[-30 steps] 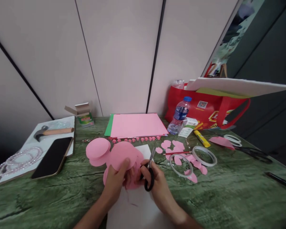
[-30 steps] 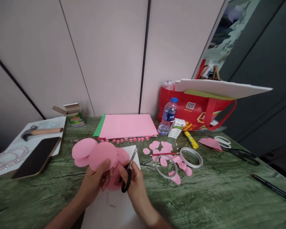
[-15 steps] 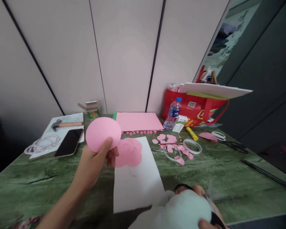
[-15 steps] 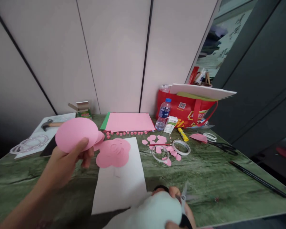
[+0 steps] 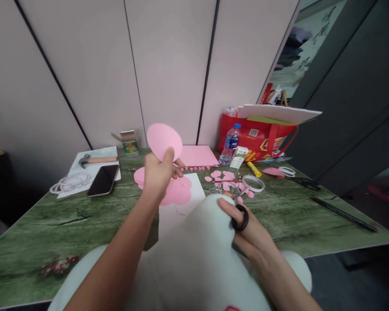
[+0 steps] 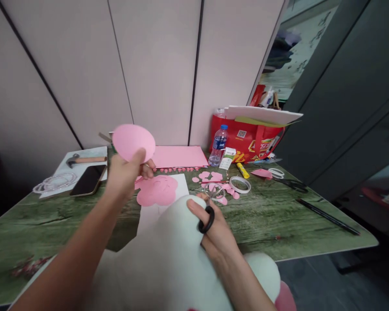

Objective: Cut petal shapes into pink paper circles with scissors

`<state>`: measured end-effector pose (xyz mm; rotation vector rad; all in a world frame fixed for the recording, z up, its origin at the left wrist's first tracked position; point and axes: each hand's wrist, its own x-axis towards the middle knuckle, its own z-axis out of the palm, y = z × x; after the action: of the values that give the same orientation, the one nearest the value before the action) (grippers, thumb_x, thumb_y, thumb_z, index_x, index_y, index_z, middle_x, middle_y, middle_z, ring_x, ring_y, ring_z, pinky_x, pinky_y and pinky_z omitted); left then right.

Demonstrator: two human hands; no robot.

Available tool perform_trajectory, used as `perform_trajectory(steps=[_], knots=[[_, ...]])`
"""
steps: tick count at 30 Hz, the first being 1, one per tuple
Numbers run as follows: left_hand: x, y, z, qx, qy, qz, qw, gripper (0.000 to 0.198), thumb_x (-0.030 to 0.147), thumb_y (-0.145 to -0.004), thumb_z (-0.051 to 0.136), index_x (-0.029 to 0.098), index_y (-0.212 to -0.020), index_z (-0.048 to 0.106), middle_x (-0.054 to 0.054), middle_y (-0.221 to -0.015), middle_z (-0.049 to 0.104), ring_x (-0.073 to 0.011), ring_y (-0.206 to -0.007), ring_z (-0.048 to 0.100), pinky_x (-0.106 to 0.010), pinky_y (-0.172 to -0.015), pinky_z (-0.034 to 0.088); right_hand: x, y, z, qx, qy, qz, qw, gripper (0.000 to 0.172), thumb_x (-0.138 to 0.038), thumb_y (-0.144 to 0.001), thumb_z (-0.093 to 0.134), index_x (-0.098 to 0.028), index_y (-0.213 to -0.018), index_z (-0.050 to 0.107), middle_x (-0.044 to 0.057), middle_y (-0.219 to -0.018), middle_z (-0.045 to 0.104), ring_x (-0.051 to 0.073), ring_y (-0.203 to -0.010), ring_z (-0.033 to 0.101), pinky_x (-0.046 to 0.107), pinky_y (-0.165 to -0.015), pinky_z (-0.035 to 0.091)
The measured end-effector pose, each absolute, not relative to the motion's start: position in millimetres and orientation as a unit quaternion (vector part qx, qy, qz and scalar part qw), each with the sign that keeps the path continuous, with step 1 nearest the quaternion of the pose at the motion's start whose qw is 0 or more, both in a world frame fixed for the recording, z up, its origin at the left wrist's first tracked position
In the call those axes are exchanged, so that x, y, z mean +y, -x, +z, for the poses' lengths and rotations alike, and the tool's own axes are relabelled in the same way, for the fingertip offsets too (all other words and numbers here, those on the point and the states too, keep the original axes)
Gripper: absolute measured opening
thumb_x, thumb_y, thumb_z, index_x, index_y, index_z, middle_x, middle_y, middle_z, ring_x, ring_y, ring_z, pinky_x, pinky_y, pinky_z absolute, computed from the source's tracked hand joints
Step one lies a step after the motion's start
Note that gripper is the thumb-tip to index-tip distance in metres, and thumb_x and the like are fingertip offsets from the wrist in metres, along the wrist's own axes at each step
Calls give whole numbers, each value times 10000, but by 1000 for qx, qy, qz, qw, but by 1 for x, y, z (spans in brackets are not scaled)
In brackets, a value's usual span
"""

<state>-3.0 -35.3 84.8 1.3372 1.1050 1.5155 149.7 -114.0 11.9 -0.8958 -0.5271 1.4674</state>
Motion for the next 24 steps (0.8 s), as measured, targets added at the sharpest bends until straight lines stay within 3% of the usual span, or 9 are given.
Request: perform_trajectory(steps=[2,5,8,12,18,24], knots=[[-8,4,64,448,-508,588,442,215,205,-696,460,112,-506,500,-25,-437,545,-75,-303,434,-208,-319,313,-99,-153,5,-228,396,647,610,234,-285,-616,694,-162,-763,561,-9,-610,644,137,-514,588,220,-465,463],[17,9,38,442,-498,581,468,237,237,-700,468,112,-501,491,-21,-441,534,-68,-308,430,-204,-328,311,-63,-160,4,-213,401,625,635,268,-367,-648,658,-182,-801,539,26,-729,666,164,-660,622,275,-594,504],[27,11,21,426,-499,547,520,255,285,-704,491,101,-530,518,-19,-454,528,-78,-324,446,-213,-350,332,-17,-163,8,-235,372,610,659,286,-411,-657,635,-203,-818,522,1,-699,640,149,-678,614,326,-665,510],[42,11,4,410,-498,496,580,276,326,-709,500,85,-592,566,-46,-517,565,-95,-346,473,-236,-375,359,37,-150,-7,-311,367,550,683,317,-473,-704,545,-214,-886,523,-40,-614,577,100,-557,564,278,-590,513],[61,7,-19,435,-477,479,594,314,350,-719,496,106,-527,541,-32,-436,542,-92,-327,450,-225,-361,329,55,-121,-57,-375,405,514,657,228,-379,-734,541,-182,-839,494,-46,-517,541,101,-475,521,210,-461,449],[66,22,-20,410,-468,417,662,277,362,-751,486,116,-648,561,-35,-521,581,-96,-352,475,-224,-374,329,51,-125,-65,-439,387,540,605,161,-295,-694,603,-182,-749,503,-29,-545,568,115,-497,536,235,-498,435]])
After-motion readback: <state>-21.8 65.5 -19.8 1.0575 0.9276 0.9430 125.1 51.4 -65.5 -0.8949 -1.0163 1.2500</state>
